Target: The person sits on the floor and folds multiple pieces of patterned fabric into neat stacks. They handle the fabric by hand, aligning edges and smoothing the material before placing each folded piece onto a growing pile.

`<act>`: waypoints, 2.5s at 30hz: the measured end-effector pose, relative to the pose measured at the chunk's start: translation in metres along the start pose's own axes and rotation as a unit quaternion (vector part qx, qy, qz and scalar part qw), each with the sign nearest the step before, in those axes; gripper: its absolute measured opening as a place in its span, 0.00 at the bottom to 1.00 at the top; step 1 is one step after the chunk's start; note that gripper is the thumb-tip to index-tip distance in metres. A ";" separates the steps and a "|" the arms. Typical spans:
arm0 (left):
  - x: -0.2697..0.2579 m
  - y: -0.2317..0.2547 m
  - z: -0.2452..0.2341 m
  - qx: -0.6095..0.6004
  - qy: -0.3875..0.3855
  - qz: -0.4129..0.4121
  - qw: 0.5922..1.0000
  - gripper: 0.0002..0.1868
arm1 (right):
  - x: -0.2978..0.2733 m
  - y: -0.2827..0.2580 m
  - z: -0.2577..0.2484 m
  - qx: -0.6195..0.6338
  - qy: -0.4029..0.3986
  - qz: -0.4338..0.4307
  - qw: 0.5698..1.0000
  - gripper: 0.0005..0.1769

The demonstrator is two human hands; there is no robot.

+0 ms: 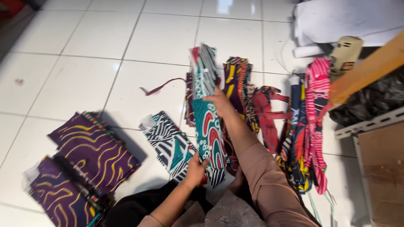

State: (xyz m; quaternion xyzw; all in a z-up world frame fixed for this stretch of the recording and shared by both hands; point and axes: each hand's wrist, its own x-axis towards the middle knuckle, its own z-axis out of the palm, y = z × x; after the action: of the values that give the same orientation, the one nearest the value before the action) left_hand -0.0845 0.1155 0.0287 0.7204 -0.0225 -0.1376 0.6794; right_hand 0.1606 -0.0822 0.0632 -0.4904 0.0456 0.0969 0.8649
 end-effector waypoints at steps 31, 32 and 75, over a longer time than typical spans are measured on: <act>0.015 -0.080 -0.122 0.167 0.278 -0.079 0.943 0.27 | -0.110 0.159 0.083 -0.529 -0.106 -0.026 0.842 0.30; 0.016 -0.080 -0.125 0.140 0.288 -0.042 0.946 0.29 | -0.120 0.140 0.067 -0.526 -0.094 -0.052 0.843 0.28; -0.177 0.272 0.058 -0.123 -0.483 -0.057 0.865 0.36 | -0.200 -0.151 -0.172 -0.668 0.358 -0.181 0.627 0.07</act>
State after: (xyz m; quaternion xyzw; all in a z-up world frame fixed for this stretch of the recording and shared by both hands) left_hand -0.2256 0.0769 0.3241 0.4745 -0.2890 -0.5086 0.6578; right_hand 0.0000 -0.3296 0.1363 -0.9281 0.1848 -0.2409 0.2155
